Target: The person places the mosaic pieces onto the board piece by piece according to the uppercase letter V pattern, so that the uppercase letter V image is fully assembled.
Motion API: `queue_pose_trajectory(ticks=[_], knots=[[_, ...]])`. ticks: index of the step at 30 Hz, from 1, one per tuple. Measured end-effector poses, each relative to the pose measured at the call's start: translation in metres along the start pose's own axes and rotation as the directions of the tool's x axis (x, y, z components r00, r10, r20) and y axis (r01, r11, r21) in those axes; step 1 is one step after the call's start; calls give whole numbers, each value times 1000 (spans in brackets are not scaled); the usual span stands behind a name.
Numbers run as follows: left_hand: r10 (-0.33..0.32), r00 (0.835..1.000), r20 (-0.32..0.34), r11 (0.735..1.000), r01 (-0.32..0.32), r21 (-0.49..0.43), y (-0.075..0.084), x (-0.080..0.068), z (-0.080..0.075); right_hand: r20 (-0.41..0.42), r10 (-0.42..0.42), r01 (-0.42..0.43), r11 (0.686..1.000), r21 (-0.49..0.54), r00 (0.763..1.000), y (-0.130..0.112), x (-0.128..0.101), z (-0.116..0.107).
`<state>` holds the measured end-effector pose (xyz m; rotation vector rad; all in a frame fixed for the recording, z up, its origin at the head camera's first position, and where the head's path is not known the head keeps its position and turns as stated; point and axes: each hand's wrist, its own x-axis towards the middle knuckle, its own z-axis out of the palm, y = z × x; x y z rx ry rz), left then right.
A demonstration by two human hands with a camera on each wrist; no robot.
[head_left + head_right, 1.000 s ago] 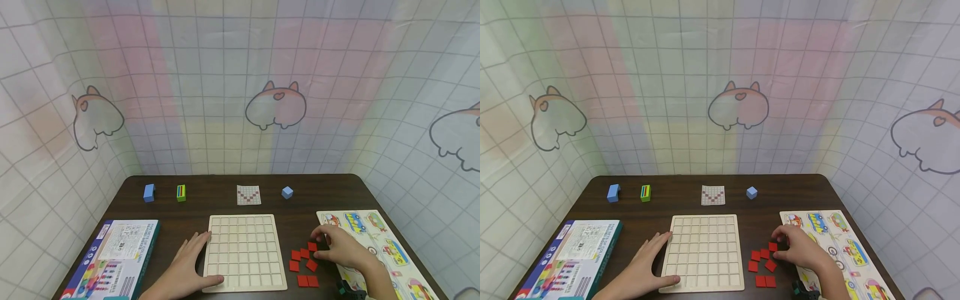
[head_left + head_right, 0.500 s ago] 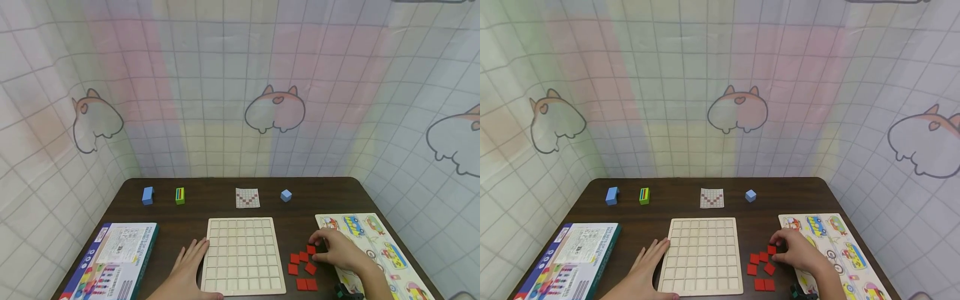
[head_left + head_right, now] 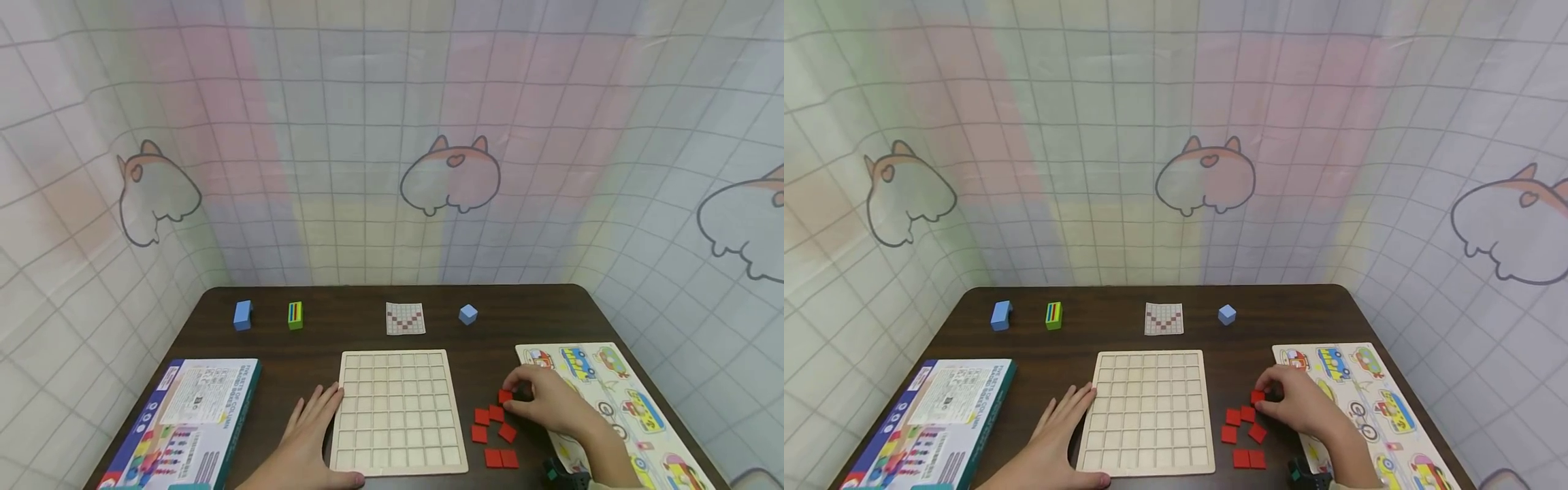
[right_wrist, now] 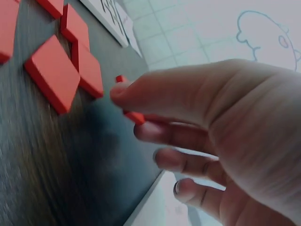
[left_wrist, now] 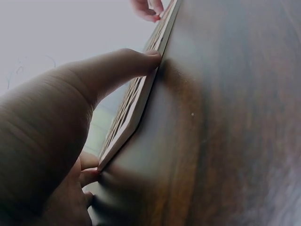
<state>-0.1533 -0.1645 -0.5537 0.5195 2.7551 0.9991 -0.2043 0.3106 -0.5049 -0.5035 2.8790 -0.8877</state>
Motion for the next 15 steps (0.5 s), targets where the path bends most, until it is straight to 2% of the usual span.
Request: queue_pose_trajectory(ticks=[3, 10, 15], knots=[[-4, 1000, 1, 1000, 4, 2, -1, 0, 0, -14, -5, 5, 1000, 5, 1000, -7, 1, 0], [-9, 1000, -3, 1000, 9, -8, -2, 1, 1, -76, -78, 79, 997, 4, 994, -26, 3, 8], [-14, 1000, -4, 1000, 14, -8, -2, -1, 1, -65, -123, 126, 991, 45, 990, -44, 5, 19]])
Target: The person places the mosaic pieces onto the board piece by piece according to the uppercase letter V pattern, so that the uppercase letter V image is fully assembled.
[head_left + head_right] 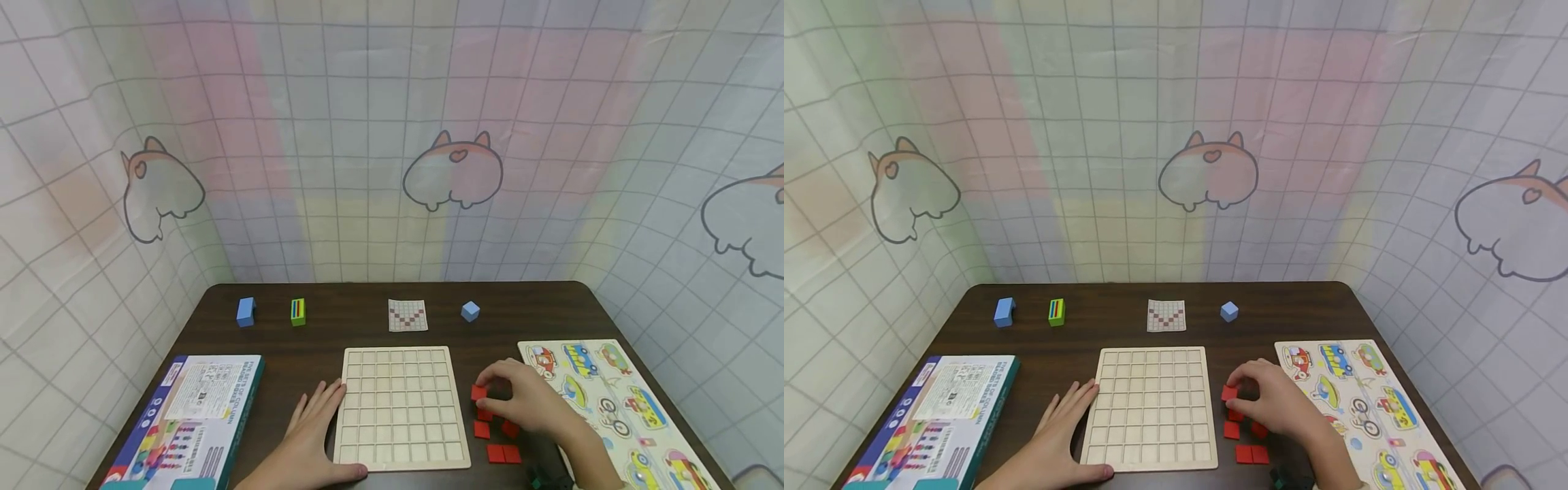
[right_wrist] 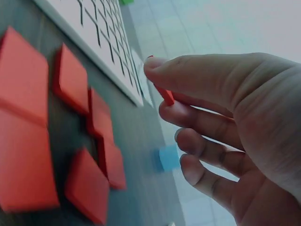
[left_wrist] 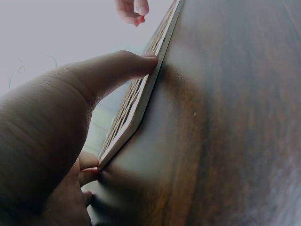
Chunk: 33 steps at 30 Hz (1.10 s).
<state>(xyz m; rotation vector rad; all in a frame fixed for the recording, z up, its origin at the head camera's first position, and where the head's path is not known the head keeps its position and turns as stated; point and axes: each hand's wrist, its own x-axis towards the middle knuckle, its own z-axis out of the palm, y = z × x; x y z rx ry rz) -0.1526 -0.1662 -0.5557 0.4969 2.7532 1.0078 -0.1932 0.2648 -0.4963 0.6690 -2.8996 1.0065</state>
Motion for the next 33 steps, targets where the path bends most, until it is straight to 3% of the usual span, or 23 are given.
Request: queue_pose_trajectory(ticks=[8, 15, 24, 33], knots=[[-14, 1000, -1, 1000, 14, 3, 1, 1, 1, 20, -107, 106, 994, 40, 994, -23, 5, 18], [-30, 1000, 1, 999, 30, 17, 2, 2, 0, 46, -110, 108, 993, 52, 993, -36, 9, 35], [-26, 1000, -5, 1000, 26, 11, 3, 1, 0, 13, -187, 187, 982, 16, 982, -55, 13, 53], [-47, 999, 7, 999, 46, 7, 4, 3, -1, 43, -221, 218, 974, 61, 974, -78, 13, 70]])
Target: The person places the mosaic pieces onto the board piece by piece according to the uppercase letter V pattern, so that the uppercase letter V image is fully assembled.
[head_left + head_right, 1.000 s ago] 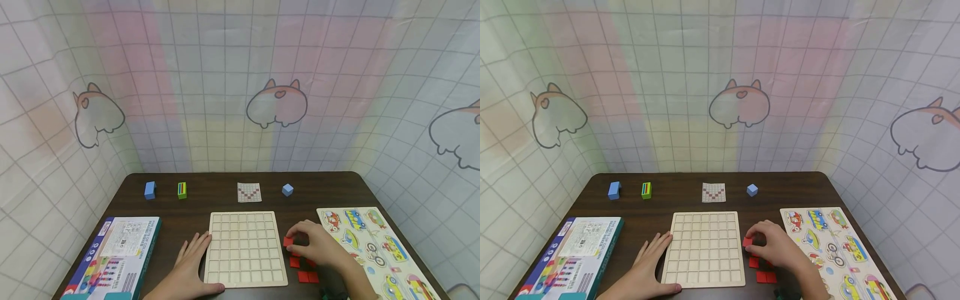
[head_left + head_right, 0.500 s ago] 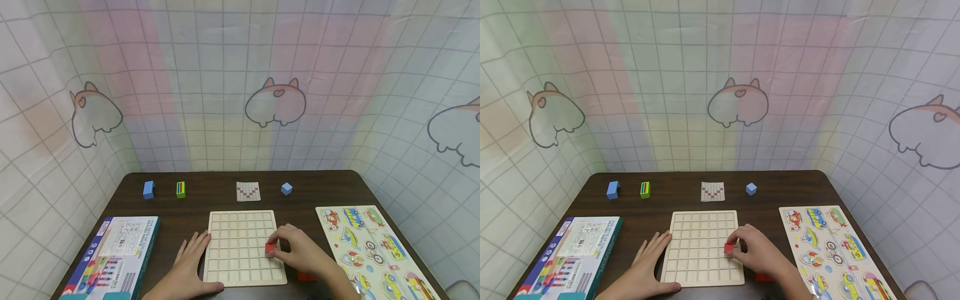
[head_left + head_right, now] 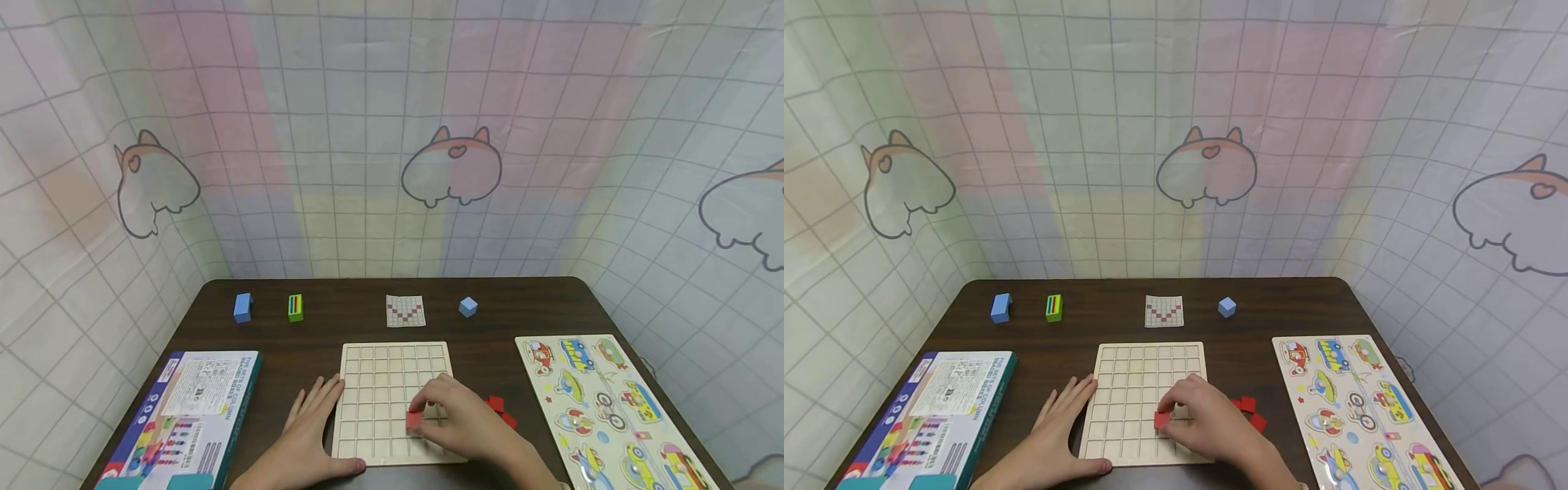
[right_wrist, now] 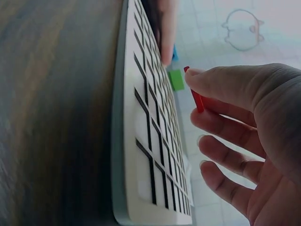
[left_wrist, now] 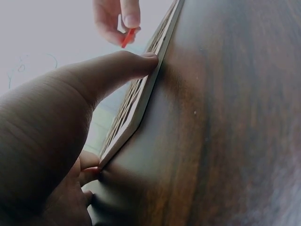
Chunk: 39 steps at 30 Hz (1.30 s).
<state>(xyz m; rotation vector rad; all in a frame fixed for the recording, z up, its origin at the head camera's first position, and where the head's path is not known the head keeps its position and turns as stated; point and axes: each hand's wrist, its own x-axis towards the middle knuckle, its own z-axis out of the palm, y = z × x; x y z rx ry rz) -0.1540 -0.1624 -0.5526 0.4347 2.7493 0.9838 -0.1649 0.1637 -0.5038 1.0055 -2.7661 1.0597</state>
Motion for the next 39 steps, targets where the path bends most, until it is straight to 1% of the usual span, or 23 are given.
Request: queue_pose_trajectory(ticks=[6, 10, 13, 17, 22, 30, 35, 39], knots=[[15, 1000, -5, 1000, -15, 12, 0, -1, 0, 14, -22, 23, 999, -40, 1000, -5, 1, 9], [18, 1000, -8, 1000, -18, 7, 0, -1, 0, 22, -57, 58, 995, -75, 998, -7, 2, 15], [21, 1000, -9, 1000, -21, 9, 0, -1, 1, 36, -59, 62, 994, -89, 998, -7, 3, 19], [20, 1000, -7, 1000, -20, 11, -1, -2, 2, 50, -33, 38, 994, -103, 998, -6, 3, 23], [16, 1000, -4, 1000, -16, 6, -1, -3, 3, 49, -5, 10, 994, -113, 999, -5, 3, 28], [18, 1000, 8, 1000, -18, -9, 0, -5, 1, 43, 35, -30, 995, -99, 998, -10, 7, 35], [18, 1000, -4, 1000, -18, 16, 2, -4, -1, 36, 77, -73, 993, -93, 996, -10, 13, 35], [17, 1000, -14, 999, -17, 29, 2, -2, 0, 26, 80, -78, 994, -73, 996, -10, 15, 33]])
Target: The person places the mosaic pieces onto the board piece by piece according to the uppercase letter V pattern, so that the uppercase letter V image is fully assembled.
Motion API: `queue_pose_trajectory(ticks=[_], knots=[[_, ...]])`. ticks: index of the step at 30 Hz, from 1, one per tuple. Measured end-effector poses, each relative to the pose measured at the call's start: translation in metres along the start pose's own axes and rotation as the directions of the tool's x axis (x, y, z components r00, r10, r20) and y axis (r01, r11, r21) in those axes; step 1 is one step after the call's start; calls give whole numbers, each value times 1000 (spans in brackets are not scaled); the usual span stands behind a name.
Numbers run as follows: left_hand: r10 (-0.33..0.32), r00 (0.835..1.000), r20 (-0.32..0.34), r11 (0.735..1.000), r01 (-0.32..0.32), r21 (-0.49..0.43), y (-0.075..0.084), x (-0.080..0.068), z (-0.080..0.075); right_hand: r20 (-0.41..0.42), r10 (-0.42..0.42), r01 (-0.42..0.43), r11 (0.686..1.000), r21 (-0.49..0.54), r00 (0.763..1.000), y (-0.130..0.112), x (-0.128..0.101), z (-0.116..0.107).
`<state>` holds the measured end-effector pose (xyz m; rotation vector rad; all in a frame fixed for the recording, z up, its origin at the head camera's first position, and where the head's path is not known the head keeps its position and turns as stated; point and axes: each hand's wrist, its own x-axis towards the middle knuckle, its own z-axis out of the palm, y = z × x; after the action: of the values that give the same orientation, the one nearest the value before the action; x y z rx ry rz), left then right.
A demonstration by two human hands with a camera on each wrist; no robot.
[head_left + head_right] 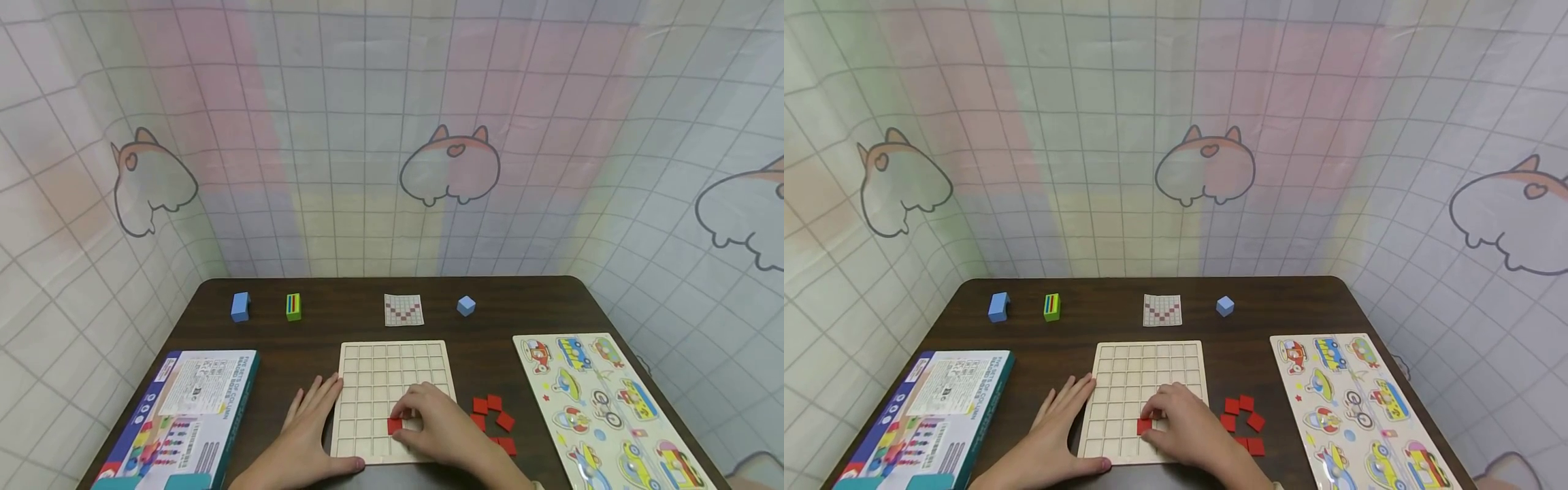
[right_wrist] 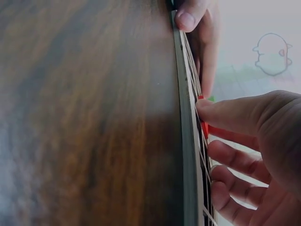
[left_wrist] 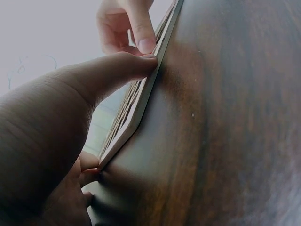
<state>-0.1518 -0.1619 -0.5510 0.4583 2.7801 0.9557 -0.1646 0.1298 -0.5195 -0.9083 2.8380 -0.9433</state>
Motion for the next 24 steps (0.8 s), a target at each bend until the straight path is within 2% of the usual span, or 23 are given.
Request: queue_pose_trajectory(ticks=[16, 24], knots=[[-11, 1000, 14, 1000, 12, -12, -2, 2, -2, 1, -36, 36, 999, -21, 999, 5, -6, -12], [-1, 1000, 20, 1000, 2, -24, -3, 2, 0, -21, 57, -55, 995, 89, 998, 23, -17, -34]])
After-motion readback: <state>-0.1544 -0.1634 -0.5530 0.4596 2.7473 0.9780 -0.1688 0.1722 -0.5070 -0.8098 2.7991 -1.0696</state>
